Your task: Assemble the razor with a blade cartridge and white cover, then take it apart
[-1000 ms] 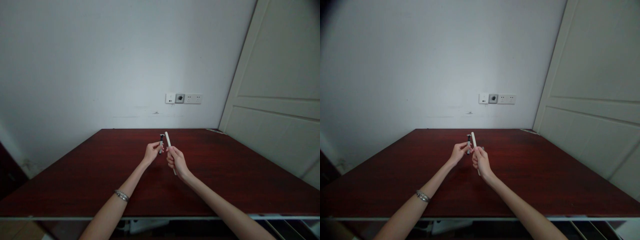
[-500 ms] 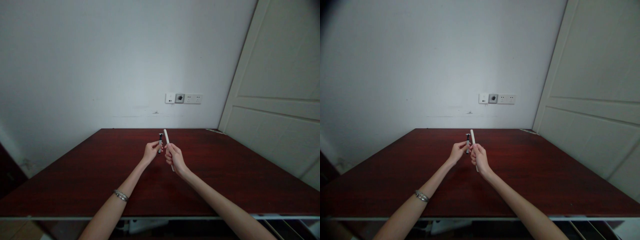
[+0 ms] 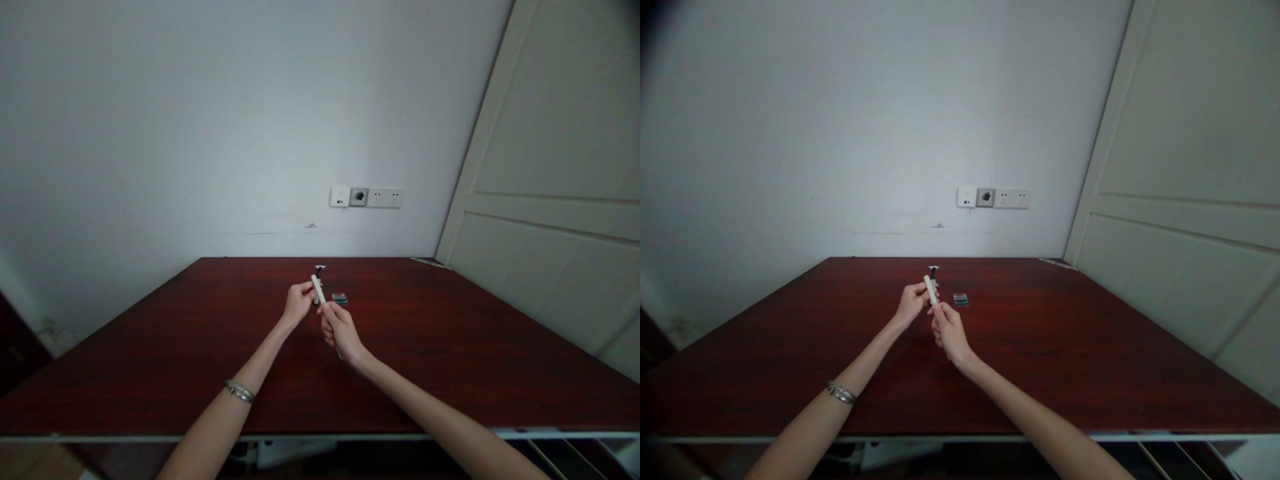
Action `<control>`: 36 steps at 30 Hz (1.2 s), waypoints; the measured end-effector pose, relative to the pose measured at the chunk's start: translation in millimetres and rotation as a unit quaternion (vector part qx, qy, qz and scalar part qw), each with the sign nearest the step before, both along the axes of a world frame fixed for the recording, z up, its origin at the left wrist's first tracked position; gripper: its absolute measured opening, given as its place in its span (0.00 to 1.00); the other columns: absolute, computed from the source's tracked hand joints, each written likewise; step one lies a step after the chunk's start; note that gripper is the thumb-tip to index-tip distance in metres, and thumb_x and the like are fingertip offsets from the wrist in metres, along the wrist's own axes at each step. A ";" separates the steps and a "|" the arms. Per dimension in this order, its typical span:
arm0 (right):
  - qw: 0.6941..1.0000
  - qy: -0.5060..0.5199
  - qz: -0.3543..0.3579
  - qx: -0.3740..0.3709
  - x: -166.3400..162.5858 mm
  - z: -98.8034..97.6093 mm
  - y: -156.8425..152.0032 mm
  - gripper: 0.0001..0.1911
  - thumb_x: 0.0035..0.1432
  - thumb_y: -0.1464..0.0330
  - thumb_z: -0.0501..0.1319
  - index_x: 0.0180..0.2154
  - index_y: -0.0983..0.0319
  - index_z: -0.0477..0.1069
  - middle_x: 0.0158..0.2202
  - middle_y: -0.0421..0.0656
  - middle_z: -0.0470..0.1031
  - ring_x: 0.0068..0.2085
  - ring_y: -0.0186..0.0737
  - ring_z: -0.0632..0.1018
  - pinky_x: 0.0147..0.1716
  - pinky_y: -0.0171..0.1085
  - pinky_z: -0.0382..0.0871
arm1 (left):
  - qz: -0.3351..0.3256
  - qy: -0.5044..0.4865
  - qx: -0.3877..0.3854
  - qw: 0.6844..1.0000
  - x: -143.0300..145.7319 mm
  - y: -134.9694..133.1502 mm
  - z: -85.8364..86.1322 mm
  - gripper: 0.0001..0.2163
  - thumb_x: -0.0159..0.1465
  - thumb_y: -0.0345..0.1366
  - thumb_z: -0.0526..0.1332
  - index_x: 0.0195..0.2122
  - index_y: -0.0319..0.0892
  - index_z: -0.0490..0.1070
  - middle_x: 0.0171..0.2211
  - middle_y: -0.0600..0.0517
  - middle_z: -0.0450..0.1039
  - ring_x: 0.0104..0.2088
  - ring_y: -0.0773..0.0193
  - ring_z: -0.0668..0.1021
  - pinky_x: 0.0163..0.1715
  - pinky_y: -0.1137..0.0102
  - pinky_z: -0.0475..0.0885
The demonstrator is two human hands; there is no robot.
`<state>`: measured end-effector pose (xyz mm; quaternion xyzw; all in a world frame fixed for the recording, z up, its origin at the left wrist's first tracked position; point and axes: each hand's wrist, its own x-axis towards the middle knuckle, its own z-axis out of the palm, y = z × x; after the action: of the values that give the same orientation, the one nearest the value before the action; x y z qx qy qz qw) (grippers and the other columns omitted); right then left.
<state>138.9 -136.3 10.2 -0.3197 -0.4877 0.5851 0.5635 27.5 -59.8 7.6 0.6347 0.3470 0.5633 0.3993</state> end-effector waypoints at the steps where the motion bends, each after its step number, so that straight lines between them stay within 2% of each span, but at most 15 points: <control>1: 1.000 0.005 -0.001 0.005 0.4 0.8 -0.3 0.19 0.48 0.51 0.58 0.29 0.61 0.60 0.14 0.28 0.49 0.13 0.22 0.48 0.10 0.24 0.39 | -0.001 0.001 -0.001 1.000 -0.2 0.0 0.1 0.10 0.51 0.38 0.61 0.29 0.35 0.75 0.21 0.52 0.72 0.21 0.69 0.71 0.22 0.75 0.64; 6: 0.999 0.030 0.003 0.028 8.0 12.6 5.0 0.19 0.48 0.52 0.59 0.28 0.61 0.60 0.14 0.28 0.48 0.14 0.22 0.47 0.10 0.24 0.39 | -0.020 0.010 0.011 1.000 0.7 -3.4 1.7 0.11 0.51 0.37 0.62 0.31 0.34 0.75 0.25 0.50 0.74 0.23 0.67 0.72 0.25 0.74 0.66; 9: 0.999 -0.037 0.024 0.027 12.2 9.1 2.5 0.18 0.50 0.52 0.57 0.29 0.61 0.62 0.15 0.29 0.51 0.13 0.22 0.49 0.09 0.25 0.40 | -0.004 0.052 0.031 0.998 0.7 -3.5 1.1 0.09 0.53 0.35 0.60 0.29 0.34 0.75 0.23 0.51 0.74 0.23 0.67 0.73 0.25 0.75 0.67; 11: 0.990 -0.117 0.042 0.061 16.8 8.7 -4.3 0.19 0.52 0.52 0.56 0.29 0.63 0.65 0.16 0.31 0.55 0.12 0.22 0.53 0.09 0.26 0.43 | 0.009 0.080 0.031 0.996 -0.6 -1.8 0.5 0.10 0.54 0.35 0.59 0.31 0.34 0.75 0.23 0.50 0.74 0.23 0.66 0.74 0.24 0.75 0.67; 14: 0.963 -0.231 0.036 0.136 32.5 25.0 -16.4 0.19 0.54 0.54 0.56 0.34 0.65 0.70 0.19 0.35 0.61 0.13 0.24 0.60 0.11 0.28 0.50 | 0.023 0.109 0.055 0.992 -4.9 1.6 1.7 0.12 0.54 0.34 0.59 0.36 0.34 0.75 0.28 0.49 0.77 0.28 0.63 0.76 0.27 0.74 0.69; 17: 0.931 -0.300 0.018 0.209 58.0 56.4 -20.7 0.21 0.56 0.58 0.55 0.49 0.60 0.67 0.25 0.37 0.67 0.17 0.26 0.64 0.15 0.29 0.58 | 0.043 0.120 0.110 0.986 -10.7 3.4 5.3 0.12 0.56 0.35 0.58 0.38 0.37 0.76 0.37 0.48 0.77 0.37 0.59 0.77 0.37 0.69 0.70; 19: 0.896 -0.359 0.003 0.262 74.8 75.1 -17.2 0.22 0.58 0.61 0.53 0.54 0.57 0.62 0.29 0.40 0.72 0.23 0.30 0.69 0.22 0.31 0.64 | 0.051 0.121 0.125 0.983 -13.8 3.8 7.5 0.12 0.57 0.35 0.58 0.39 0.38 0.75 0.40 0.48 0.76 0.40 0.57 0.77 0.42 0.66 0.69; 22: 0.851 -0.417 -0.008 0.319 90.5 89.3 -6.9 0.20 0.60 0.64 0.51 0.54 0.57 0.64 0.42 0.44 0.74 0.37 0.37 0.74 0.38 0.38 0.67 | 0.048 0.121 0.126 0.983 -15.8 4.0 8.2 0.13 0.57 0.36 0.59 0.41 0.38 0.75 0.42 0.46 0.75 0.43 0.57 0.76 0.46 0.64 0.68; 25: 0.836 -0.438 0.025 0.328 93.9 90.3 0.9 0.19 0.60 0.63 0.51 0.52 0.57 0.66 0.50 0.43 0.71 0.47 0.41 0.72 0.47 0.42 0.64 | 0.041 0.122 0.132 0.983 -15.4 4.3 7.1 0.12 0.56 0.35 0.60 0.41 0.38 0.75 0.42 0.46 0.75 0.43 0.57 0.76 0.47 0.63 0.67; 29: 0.816 -0.468 0.115 0.320 92.1 89.3 2.2 0.19 0.58 0.63 0.53 0.51 0.56 0.68 0.49 0.40 0.72 0.47 0.42 0.73 0.49 0.43 0.64 | 0.038 0.115 0.134 0.984 -14.8 4.7 7.0 0.11 0.57 0.33 0.59 0.39 0.39 0.75 0.41 0.47 0.75 0.43 0.56 0.77 0.46 0.63 0.68; 30: 0.818 -0.464 0.102 0.325 91.9 89.6 2.1 0.19 0.59 0.63 0.53 0.51 0.56 0.67 0.50 0.40 0.72 0.48 0.42 0.73 0.49 0.43 0.64 | 0.039 0.114 0.133 0.984 -14.8 4.8 7.2 0.11 0.57 0.33 0.59 0.40 0.39 0.75 0.41 0.47 0.75 0.43 0.56 0.77 0.46 0.63 0.69; 33: 0.831 -0.440 0.005 0.342 92.3 91.0 2.5 0.19 0.59 0.63 0.52 0.52 0.57 0.66 0.51 0.41 0.70 0.50 0.43 0.71 0.50 0.44 0.63 | 0.043 0.117 0.137 0.983 -15.4 5.0 7.6 0.12 0.56 0.34 0.60 0.40 0.39 0.75 0.42 0.47 0.75 0.42 0.56 0.77 0.46 0.63 0.69; 34: 0.828 -0.442 -0.006 0.346 92.6 91.2 2.8 0.19 0.59 0.64 0.52 0.52 0.57 0.66 0.51 0.42 0.70 0.50 0.43 0.72 0.50 0.44 0.64 | 0.045 0.119 0.141 0.982 -15.6 5.0 7.6 0.12 0.56 0.34 0.60 0.40 0.39 0.75 0.41 0.47 0.75 0.42 0.56 0.77 0.46 0.63 0.69; 36: 0.814 -0.459 0.017 0.355 92.7 91.1 3.1 0.18 0.59 0.65 0.53 0.51 0.56 0.67 0.49 0.42 0.72 0.47 0.43 0.74 0.47 0.43 0.66 | 0.044 0.122 0.149 0.980 -16.0 5.0 7.4 0.12 0.56 0.34 0.60 0.41 0.39 0.75 0.42 0.47 0.75 0.42 0.56 0.77 0.46 0.62 0.68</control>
<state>231.7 -133.2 101.3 -0.3207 -0.8689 0.1655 0.3387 11.5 -54.8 15.0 0.7352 0.3333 0.5437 0.2298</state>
